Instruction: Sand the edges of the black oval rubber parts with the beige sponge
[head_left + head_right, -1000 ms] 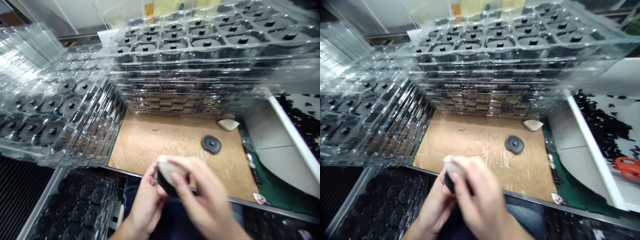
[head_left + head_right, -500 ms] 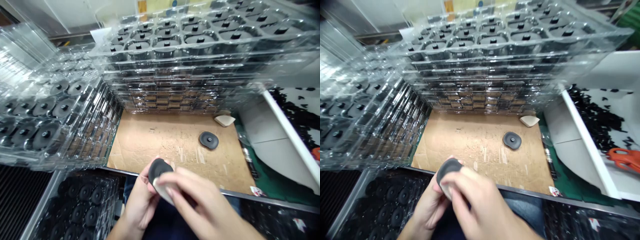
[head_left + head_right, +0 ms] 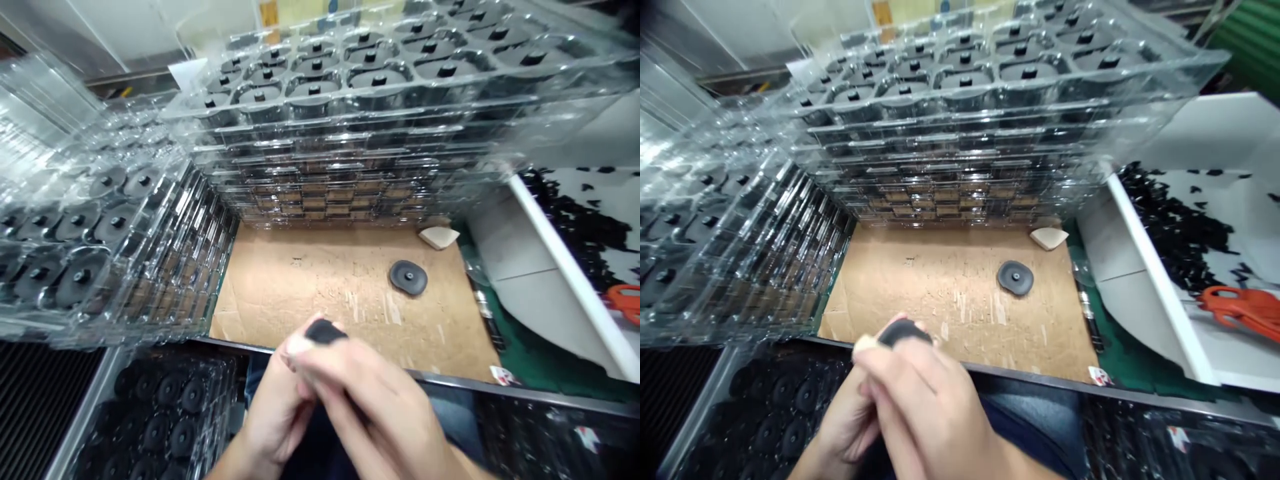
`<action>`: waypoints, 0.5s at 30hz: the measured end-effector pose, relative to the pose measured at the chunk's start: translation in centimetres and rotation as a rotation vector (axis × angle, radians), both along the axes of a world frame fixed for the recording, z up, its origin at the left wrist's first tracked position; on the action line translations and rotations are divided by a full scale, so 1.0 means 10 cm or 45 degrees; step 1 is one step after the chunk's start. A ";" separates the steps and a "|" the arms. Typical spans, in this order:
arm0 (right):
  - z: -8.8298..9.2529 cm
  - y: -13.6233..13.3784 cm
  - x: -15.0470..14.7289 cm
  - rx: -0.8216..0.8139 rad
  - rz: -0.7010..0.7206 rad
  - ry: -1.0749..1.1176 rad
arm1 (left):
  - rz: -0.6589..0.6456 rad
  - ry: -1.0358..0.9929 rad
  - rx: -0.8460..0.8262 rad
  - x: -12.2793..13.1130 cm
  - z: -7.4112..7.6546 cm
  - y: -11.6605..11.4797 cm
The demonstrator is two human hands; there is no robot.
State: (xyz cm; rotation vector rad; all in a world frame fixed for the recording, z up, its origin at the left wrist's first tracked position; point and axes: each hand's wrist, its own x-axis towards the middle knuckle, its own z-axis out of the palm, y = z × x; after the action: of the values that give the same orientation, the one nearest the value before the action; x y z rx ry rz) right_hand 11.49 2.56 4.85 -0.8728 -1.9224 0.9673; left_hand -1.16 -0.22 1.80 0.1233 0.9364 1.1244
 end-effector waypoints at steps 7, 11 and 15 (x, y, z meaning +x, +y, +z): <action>0.06 0.02 0.04 -0.002 -0.074 -0.027 | -0.017 -0.004 0.033 0.06 -0.01 -0.04; 0.03 -0.06 0.23 -0.069 0.098 -0.037 | -0.021 -0.056 0.038 0.06 -0.01 -0.06; 0.06 -0.09 0.45 -0.058 -0.019 -0.312 | -0.023 -0.156 0.006 0.13 0.03 -0.05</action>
State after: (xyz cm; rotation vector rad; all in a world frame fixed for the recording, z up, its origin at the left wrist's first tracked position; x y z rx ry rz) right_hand 16.02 1.65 5.44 -1.0720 -2.1024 0.9336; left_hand 0.14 -0.67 2.11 0.0658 0.8218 1.1048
